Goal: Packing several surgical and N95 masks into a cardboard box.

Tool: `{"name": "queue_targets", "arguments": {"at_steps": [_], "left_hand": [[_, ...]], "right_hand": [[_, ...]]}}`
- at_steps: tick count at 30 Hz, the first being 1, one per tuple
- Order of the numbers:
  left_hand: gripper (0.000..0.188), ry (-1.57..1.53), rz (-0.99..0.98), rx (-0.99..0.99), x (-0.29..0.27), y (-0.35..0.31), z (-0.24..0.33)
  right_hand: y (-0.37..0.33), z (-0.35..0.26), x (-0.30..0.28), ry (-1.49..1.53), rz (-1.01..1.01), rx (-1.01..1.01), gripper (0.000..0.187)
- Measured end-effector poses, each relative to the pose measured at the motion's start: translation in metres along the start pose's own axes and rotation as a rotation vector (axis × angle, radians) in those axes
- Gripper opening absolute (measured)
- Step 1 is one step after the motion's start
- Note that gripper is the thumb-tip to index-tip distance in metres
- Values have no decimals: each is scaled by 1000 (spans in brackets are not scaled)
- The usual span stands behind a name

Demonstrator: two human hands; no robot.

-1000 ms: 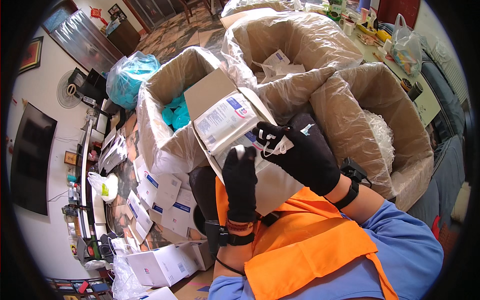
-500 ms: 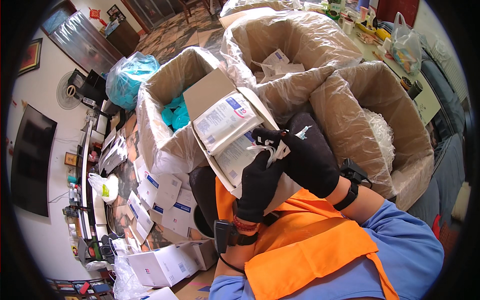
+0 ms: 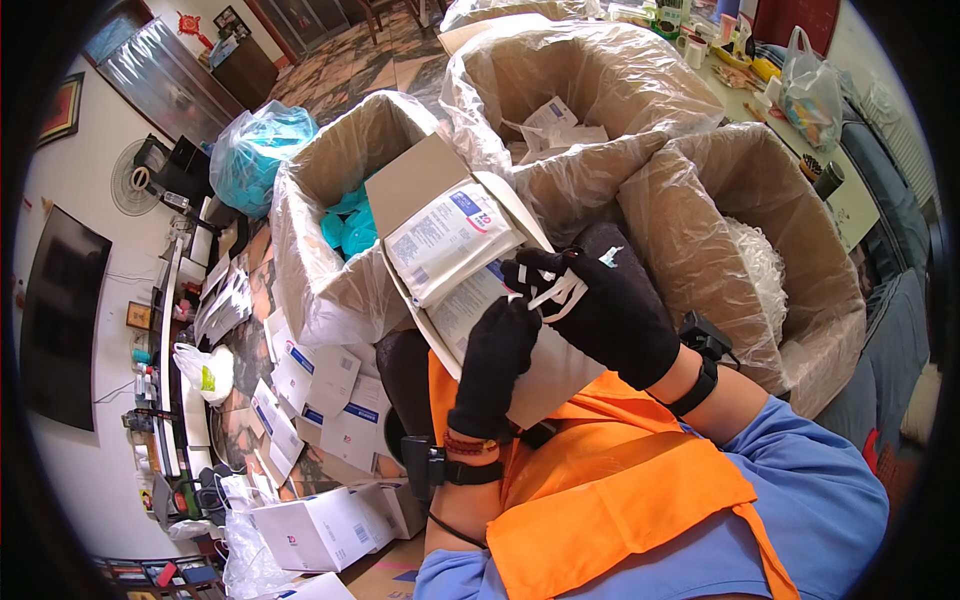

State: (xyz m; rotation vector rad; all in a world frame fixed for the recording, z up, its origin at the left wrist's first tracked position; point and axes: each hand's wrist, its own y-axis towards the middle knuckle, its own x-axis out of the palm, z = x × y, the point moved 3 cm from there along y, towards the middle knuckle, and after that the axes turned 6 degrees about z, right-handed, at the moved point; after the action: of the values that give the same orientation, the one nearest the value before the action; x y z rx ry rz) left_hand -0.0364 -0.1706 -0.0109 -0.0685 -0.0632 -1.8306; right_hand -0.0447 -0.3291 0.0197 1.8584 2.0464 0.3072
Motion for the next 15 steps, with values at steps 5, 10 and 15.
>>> {"name": "queue_targets", "arguments": {"at_steps": [5, 10, 15], "left_hand": [[18, -259, 19, -334, -1, 1, 38], [25, 627, 225, 178, -8, -2, 56], [25, 176, 76, -3, 5, -10, 30]], "right_hand": [[-11, 7, 4, 1045, 31, 499, 34], [-5, -19, -9, -604, -190, 22, 36], [-6, -6, -3, 702, 184, 482, 43]]}}
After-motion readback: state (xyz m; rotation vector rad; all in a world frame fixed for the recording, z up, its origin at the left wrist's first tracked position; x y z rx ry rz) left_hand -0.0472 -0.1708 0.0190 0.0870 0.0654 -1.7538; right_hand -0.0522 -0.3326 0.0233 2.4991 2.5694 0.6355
